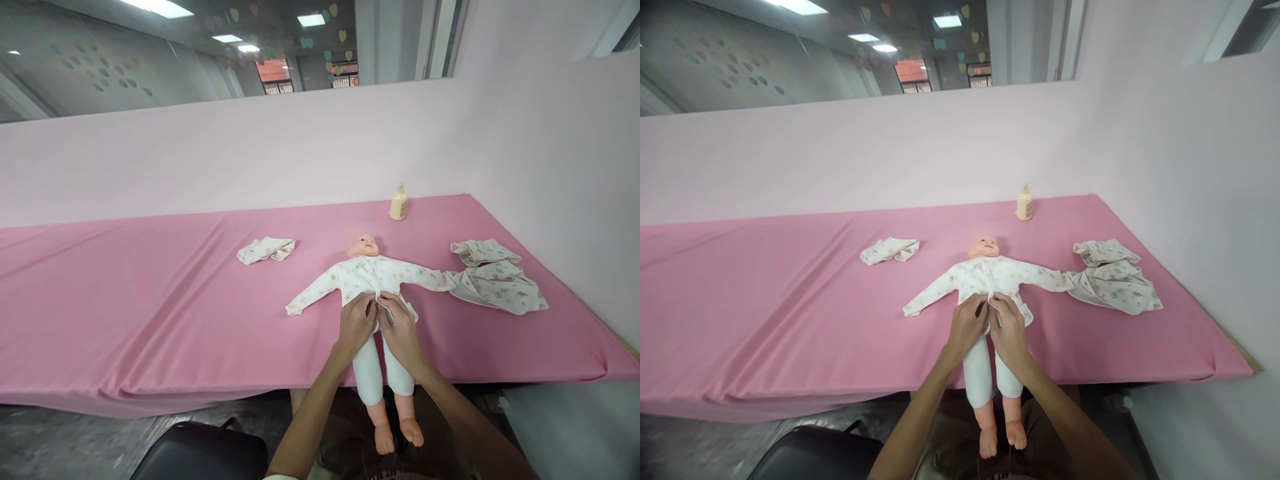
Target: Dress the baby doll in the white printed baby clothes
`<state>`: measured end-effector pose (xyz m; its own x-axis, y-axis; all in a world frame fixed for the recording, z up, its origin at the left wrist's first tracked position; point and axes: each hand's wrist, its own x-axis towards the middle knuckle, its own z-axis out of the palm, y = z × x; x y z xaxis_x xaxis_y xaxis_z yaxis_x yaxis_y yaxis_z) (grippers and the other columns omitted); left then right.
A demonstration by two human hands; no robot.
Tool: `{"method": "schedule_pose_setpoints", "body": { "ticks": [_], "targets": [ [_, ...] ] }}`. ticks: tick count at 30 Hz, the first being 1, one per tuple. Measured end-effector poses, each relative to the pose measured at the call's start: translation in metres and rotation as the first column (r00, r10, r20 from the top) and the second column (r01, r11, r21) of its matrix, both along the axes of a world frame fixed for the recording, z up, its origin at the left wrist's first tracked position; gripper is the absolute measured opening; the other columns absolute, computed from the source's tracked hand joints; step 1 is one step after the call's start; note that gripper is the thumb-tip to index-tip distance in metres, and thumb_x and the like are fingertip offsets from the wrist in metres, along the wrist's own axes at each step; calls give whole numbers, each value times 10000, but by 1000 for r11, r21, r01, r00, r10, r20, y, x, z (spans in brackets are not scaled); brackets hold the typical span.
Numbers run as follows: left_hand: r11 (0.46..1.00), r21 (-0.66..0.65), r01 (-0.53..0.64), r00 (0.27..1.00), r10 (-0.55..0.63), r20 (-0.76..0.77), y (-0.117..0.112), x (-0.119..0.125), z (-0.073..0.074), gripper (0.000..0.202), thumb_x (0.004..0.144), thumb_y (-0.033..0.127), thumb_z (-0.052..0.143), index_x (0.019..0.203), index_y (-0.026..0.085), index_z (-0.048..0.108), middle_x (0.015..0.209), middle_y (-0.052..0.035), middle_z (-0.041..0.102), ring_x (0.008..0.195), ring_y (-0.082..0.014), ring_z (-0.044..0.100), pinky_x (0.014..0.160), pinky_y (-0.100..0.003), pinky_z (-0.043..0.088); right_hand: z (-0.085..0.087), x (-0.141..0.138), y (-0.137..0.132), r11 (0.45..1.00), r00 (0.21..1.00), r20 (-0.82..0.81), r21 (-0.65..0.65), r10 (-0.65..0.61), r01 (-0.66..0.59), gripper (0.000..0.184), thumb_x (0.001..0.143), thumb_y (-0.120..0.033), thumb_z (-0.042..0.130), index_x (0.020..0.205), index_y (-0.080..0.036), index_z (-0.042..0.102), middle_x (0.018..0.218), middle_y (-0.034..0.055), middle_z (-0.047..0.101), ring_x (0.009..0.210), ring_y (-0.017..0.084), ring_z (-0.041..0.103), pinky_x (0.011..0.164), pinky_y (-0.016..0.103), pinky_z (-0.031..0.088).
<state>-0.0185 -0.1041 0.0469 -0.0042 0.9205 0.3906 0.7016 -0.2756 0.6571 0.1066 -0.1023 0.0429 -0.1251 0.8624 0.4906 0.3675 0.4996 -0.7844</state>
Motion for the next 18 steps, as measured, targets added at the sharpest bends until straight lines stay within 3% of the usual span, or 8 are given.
{"method": "schedule_pose_setpoints", "body": {
  "ticks": [4, 7, 14, 18],
  "targets": [
    [991, -128, 50, 991, -33, 133, -1, -2, 12, 301, 961, 277, 367, 947, 210, 661, 937, -27, 704, 835, -160, 631, 744, -281, 458, -2, 1, 0, 999, 999, 51, 37, 7, -9, 307, 937, -176, 407, 1087, -218, 671, 1174, 92, 652, 1093, 207, 611, 973, 409, 515],
    [979, -200, 33, 982, 6, 191, 0, -1, 17, 310, 954, 345, 388, 875, 207, 654, 892, -15, 709, 806, -159, 629, 729, -278, 458, -3, 2, 0, 999, 996, 83, 31, 18, -21, 323, 940, -173, 396, 1098, -226, 673, 1189, 88, 646, 1105, 212, 604, 979, 421, 515],
    [973, -220, -69, 993, 89, 81, 6, 4, 16, 260, 912, 261, 400, 735, 197, 580, 751, 11, 662, 693, -133, 571, 650, -258, 388, -6, 6, 1, 1000, 993, 118, 13, 26, -28, 318, 930, -177, 398, 1075, -228, 677, 1215, 79, 644, 1120, 212, 609, 998, 420, 502],
    [969, -219, -115, 989, 131, 61, 6, 6, 15, 263, 909, 249, 390, 686, 193, 517, 688, 20, 613, 633, -124, 519, 602, -252, 341, -8, 7, 2, 1000, 994, 106, -11, 14, -13, 396, 911, -176, 429, 1278, -228, 569, 1216, 83, 647, 1112, 217, 609, 968, 433, 513]
  ]
}}
